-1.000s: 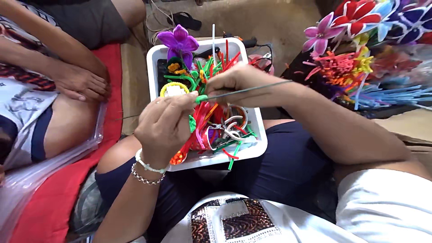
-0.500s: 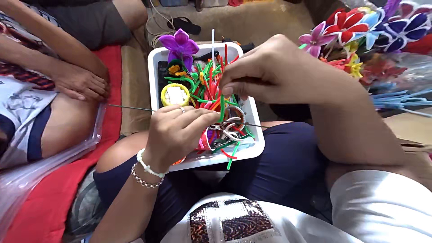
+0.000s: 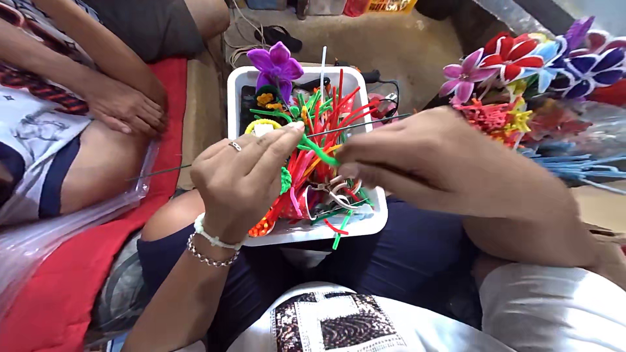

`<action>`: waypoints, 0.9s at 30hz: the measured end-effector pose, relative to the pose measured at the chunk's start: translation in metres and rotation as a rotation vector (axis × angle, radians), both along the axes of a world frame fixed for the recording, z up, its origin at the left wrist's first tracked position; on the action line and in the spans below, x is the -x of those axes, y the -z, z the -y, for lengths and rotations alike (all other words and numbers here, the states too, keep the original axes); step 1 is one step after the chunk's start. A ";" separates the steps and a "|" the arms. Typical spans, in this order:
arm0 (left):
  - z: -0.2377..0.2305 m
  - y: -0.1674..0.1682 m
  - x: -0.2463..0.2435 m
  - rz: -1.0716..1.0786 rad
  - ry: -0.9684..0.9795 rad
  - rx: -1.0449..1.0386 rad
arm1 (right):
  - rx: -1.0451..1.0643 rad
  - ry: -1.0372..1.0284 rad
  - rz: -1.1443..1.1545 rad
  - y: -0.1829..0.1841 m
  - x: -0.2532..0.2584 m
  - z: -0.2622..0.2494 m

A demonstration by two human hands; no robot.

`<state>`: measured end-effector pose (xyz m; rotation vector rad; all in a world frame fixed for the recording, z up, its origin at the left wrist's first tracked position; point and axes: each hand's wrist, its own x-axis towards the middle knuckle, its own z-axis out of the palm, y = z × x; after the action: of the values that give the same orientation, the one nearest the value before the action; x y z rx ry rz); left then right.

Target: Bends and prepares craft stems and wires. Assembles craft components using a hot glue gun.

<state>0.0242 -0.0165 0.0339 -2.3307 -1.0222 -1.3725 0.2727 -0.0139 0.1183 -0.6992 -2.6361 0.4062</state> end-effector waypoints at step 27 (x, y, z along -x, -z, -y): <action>0.010 -0.002 -0.004 -0.036 0.064 -0.070 | -0.067 0.156 0.011 -0.026 -0.013 -0.011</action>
<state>0.0279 -0.0269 0.0362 -2.3472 -0.8824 -1.3616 0.2858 -0.0027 0.1443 -0.8804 -2.5696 0.2681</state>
